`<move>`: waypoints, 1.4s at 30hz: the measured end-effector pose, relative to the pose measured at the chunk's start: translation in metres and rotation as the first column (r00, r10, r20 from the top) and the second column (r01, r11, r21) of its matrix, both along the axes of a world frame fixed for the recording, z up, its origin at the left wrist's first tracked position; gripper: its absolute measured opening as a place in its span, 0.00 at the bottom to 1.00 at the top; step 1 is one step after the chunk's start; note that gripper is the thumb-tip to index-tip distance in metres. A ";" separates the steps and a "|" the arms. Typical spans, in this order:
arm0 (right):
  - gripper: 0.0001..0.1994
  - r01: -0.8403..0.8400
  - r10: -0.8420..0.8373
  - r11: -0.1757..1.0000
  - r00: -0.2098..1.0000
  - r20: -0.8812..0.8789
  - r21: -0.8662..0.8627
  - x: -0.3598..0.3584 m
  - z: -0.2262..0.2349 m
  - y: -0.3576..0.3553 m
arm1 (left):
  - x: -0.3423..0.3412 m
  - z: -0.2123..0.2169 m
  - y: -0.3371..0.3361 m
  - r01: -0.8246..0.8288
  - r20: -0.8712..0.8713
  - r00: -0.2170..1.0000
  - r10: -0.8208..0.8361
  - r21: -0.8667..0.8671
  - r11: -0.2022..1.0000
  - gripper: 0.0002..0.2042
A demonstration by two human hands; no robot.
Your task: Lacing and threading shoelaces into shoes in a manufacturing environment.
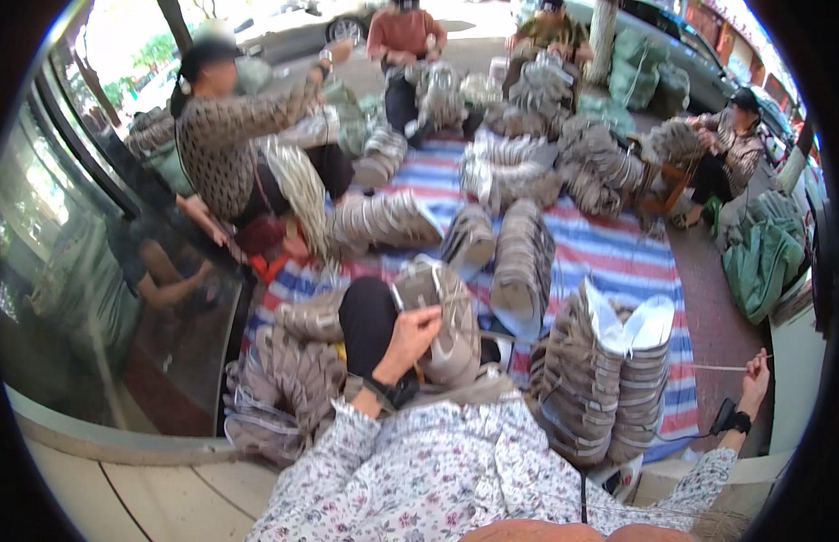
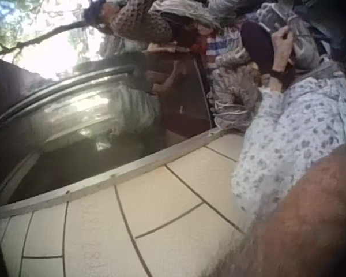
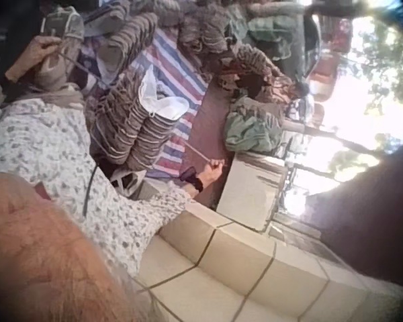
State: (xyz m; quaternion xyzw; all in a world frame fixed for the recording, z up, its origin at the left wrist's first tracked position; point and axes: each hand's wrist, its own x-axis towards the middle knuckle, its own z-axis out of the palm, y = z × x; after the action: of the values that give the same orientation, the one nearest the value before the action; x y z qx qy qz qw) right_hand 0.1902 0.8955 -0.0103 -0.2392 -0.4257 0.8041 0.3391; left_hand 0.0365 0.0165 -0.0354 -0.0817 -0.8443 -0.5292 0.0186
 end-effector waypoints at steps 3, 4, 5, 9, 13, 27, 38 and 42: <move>0.12 -0.079 0.097 0.949 0.994 -0.045 0.306 0.047 0.111 0.101 | -0.009 -0.024 -0.013 0.002 -0.125 0.992 0.020 0.167 0.986 0.14; 0.12 -0.138 0.146 0.908 0.989 0.010 0.394 0.085 0.145 0.110 | -0.015 -0.025 -0.012 0.043 -0.064 0.997 -0.035 0.124 0.991 0.15; 0.13 -0.229 0.228 0.850 0.972 0.060 0.474 0.083 0.185 0.110 | -0.016 -0.037 -0.015 0.048 -0.114 0.993 -0.031 0.155 0.987 0.16; 0.17 -0.276 0.158 0.861 0.944 0.290 0.427 -0.076 0.054 -0.089 | -0.008 -0.004 0.008 -0.058 0.133 0.990 0.038 0.145 0.988 0.17; 0.13 -0.681 0.395 0.517 0.727 0.562 0.519 -0.155 0.085 -0.449 | -0.001 -0.021 0.006 -0.070 0.002 0.998 0.070 0.132 0.989 0.17; 0.07 -0.967 0.805 0.161 0.245 0.541 0.199 -0.186 -0.034 -0.680 | 0.005 0.000 0.018 -0.149 -0.079 0.986 0.145 -0.051 0.988 0.15; 0.07 -0.868 0.580 0.020 0.414 0.702 0.496 -0.192 -0.031 -0.694 | 0.001 -0.015 0.023 -0.152 -0.207 0.970 0.127 -0.105 0.983 0.15; 0.05 -0.700 0.481 -0.012 0.622 0.617 0.714 -0.186 -0.037 -0.709 | -0.003 -0.020 0.021 -0.145 -0.212 0.969 0.124 -0.083 0.986 0.15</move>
State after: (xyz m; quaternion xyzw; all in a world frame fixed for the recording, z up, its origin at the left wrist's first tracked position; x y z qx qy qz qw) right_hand 0.0040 0.1863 -0.0478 0.1306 -0.8895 0.4379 -0.0088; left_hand 0.0339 0.0375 -0.0554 -0.0794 -0.8663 -0.4736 0.1377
